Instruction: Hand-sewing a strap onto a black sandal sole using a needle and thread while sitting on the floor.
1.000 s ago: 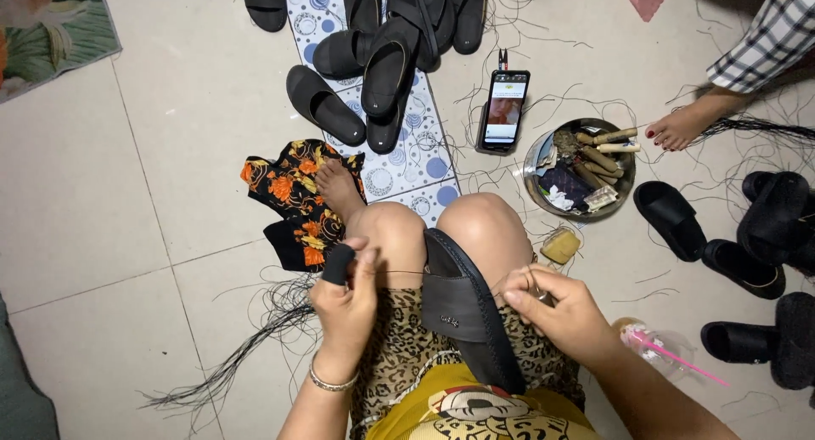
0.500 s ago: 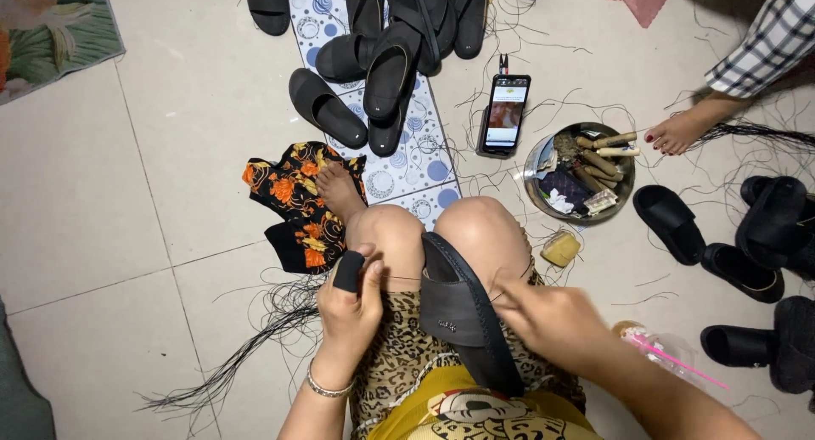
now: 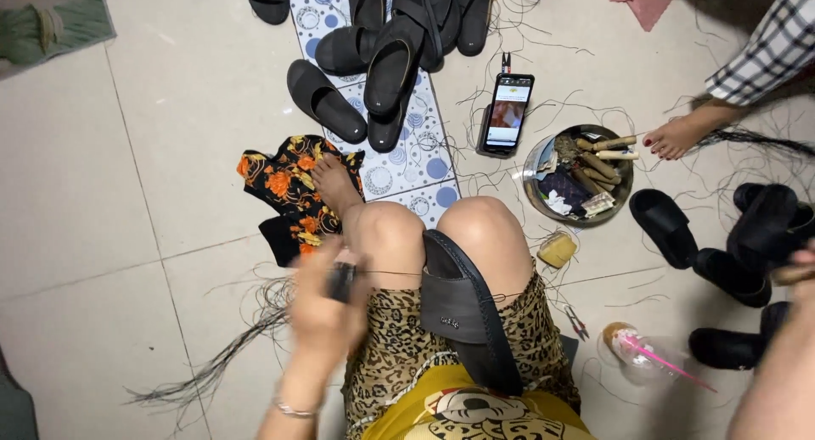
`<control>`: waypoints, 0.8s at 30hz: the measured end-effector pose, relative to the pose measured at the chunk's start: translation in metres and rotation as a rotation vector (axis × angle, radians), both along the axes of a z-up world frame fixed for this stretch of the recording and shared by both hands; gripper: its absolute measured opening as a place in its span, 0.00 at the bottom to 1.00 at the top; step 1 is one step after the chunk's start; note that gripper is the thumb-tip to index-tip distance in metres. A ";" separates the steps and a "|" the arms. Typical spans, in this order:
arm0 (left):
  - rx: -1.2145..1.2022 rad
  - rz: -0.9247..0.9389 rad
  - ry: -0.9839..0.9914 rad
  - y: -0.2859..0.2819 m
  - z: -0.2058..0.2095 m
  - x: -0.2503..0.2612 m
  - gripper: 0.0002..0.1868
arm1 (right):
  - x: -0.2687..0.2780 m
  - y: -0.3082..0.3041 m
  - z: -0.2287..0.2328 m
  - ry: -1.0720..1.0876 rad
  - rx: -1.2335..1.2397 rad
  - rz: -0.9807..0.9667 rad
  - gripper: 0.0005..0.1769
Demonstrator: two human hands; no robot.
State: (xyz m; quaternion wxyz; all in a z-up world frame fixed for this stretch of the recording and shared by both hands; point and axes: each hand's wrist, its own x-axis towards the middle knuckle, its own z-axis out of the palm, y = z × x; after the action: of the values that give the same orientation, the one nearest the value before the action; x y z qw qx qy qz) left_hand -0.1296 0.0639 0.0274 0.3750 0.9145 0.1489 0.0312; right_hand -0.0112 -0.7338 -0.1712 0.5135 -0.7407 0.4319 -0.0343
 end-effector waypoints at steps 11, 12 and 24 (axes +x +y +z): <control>-0.805 -0.488 -0.010 -0.018 0.022 0.020 0.18 | -0.074 0.458 0.206 0.298 0.129 1.381 0.36; -1.203 -0.429 -0.100 -0.019 0.024 0.023 0.18 | -0.072 0.460 0.215 0.214 0.110 1.482 0.25; -1.574 0.175 -0.407 0.017 -0.027 0.064 0.24 | -0.058 0.498 0.193 -0.429 0.862 1.005 0.33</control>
State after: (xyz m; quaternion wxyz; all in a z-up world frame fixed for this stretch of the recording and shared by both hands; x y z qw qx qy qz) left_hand -0.0658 0.0806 0.0001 0.9232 0.3449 0.1271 0.1123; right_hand -0.0692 -0.2362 0.0222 0.7893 -0.5579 -0.0991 0.2365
